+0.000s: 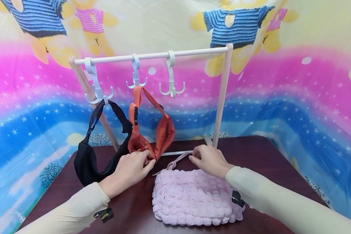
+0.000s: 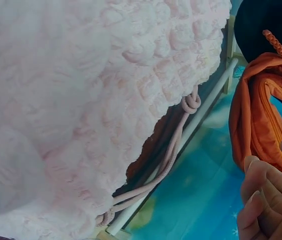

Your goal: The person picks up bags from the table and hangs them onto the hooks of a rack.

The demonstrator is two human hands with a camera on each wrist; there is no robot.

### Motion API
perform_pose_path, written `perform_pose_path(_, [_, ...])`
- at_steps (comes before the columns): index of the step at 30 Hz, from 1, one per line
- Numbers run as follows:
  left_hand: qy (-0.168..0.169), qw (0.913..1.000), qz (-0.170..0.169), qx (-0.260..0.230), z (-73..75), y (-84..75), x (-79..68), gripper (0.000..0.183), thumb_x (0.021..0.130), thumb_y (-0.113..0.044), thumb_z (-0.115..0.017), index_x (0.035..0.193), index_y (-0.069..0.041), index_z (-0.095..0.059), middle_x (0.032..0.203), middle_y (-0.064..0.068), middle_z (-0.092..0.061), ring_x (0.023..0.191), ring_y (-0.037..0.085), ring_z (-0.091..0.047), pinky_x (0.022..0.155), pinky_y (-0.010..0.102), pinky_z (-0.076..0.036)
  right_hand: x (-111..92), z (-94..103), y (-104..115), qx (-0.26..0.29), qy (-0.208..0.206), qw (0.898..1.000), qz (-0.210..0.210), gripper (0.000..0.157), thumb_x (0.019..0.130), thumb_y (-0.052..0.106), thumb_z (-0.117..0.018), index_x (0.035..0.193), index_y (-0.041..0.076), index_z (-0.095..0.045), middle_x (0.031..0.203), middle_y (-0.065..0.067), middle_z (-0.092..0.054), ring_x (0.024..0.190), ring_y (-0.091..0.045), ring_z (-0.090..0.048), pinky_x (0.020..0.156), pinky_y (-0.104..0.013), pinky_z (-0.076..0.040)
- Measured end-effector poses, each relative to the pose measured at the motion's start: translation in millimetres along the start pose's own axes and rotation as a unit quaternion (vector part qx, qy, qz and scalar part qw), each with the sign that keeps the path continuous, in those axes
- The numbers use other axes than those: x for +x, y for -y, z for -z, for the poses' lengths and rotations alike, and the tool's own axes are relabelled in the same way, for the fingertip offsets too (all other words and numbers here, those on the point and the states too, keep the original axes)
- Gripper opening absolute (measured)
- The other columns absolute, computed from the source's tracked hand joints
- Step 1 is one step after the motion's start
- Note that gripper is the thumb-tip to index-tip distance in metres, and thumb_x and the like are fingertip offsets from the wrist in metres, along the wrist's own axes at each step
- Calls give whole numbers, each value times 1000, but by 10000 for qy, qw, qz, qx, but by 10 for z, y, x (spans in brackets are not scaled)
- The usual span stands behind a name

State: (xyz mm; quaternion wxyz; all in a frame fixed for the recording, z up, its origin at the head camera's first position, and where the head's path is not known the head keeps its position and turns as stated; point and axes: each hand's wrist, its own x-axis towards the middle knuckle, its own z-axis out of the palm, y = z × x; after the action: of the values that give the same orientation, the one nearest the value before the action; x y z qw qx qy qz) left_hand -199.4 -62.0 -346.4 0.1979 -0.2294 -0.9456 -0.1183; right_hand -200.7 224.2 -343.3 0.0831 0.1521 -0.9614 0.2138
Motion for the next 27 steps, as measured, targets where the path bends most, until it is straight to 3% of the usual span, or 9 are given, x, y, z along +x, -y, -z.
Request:
perform_pose_path(10, [32, 9999, -97, 55, -103, -36, -17, 22, 93, -37, -71, 84, -18, -65, 64, -2, -61, 52, 19, -57, 48, 31, -38, -46, -15, -65, -40, 159, 9998, -103, 14, 93, 31, -70, 83, 21, -73, 75, 11, -71, 66, -4, -58, 58, -29, -46])
perform_pose_path(18, [-7, 9995, -292, 136, -177, -87, -11, 22, 92, -38, -71, 92, -16, -69, 71, 1, -69, 54, 17, -59, 47, 30, -42, -95, -16, -132, -41, 168, 9997, -172, 11, 92, 28, -72, 83, 22, -73, 74, 11, -69, 65, -5, -56, 57, -29, -45])
perform_pose_path(27, [187, 9995, -240, 81, -234, -131, 18, 24, 93, -39, -70, 99, -16, -70, 78, 4, -74, 58, 18, -63, 49, 31, -45, -121, -35, -220, -109, 163, 9998, -67, 8, 89, 28, -75, 85, 21, -71, 74, 12, -67, 66, -4, -56, 59, -29, -45])
